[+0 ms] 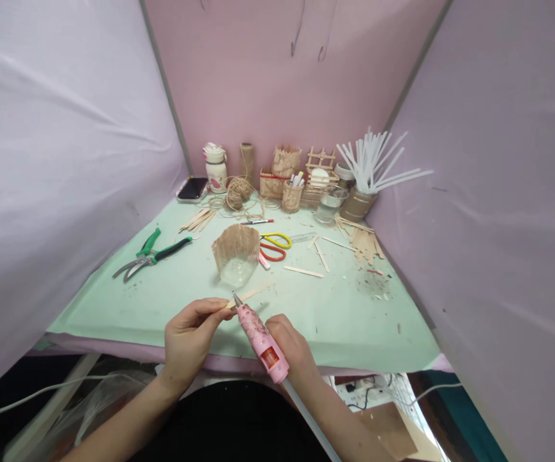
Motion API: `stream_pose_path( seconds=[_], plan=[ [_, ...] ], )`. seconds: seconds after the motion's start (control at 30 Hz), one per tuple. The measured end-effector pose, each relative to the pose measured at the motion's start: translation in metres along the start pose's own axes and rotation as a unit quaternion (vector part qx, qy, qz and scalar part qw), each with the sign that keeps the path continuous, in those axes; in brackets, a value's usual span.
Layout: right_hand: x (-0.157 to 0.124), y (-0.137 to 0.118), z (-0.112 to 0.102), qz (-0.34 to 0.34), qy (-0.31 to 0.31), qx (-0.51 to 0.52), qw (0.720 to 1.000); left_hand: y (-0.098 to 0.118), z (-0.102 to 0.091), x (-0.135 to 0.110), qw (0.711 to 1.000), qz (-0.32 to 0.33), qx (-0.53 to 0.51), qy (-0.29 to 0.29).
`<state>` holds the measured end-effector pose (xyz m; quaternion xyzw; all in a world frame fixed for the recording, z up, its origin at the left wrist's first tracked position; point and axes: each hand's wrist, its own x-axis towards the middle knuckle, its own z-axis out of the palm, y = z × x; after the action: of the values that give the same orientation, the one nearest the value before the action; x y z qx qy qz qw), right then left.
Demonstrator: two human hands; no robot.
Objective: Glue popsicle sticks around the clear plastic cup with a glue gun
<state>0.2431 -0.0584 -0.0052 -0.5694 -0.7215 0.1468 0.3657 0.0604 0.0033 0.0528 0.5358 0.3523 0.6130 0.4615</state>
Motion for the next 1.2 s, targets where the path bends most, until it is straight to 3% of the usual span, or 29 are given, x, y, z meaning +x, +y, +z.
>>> stream_pose_path(
  seconds=[0.2, 0.53, 0.6, 0.8, 0.97, 1.2],
  plan=[
    [0.000, -0.001, -0.002, -0.012, 0.059, 0.000, 0.998, -0.002, 0.000, 0.001, 1.000, 0.002, 0.005, -0.001],
    [0.000, 0.017, 0.004, -0.058, -0.006, -0.009, 0.998, -0.002, 0.000, 0.001, 1.000, 0.005, 0.007, -0.001],
    [0.001, 0.018, 0.003, -0.054, -0.014, -0.004, 0.998, -0.003, -0.001, 0.001, 1.000, 0.003, 0.013, 0.003],
    [-0.001, -0.001, -0.003, 0.007, 0.052, 0.018, 0.998, -0.002, 0.000, 0.002, 1.000, 0.007, 0.013, 0.005],
    [0.000, 0.000, 0.000, -0.029, 0.025, 0.007, 0.999, -0.002, 0.000, 0.001, 1.000, 0.010, 0.003, 0.006],
    [-0.001, 0.005, -0.001, -0.016, -0.029, -0.007, 0.999, -0.001, 0.000, 0.000, 1.000, 0.005, -0.002, 0.002]
  ],
)
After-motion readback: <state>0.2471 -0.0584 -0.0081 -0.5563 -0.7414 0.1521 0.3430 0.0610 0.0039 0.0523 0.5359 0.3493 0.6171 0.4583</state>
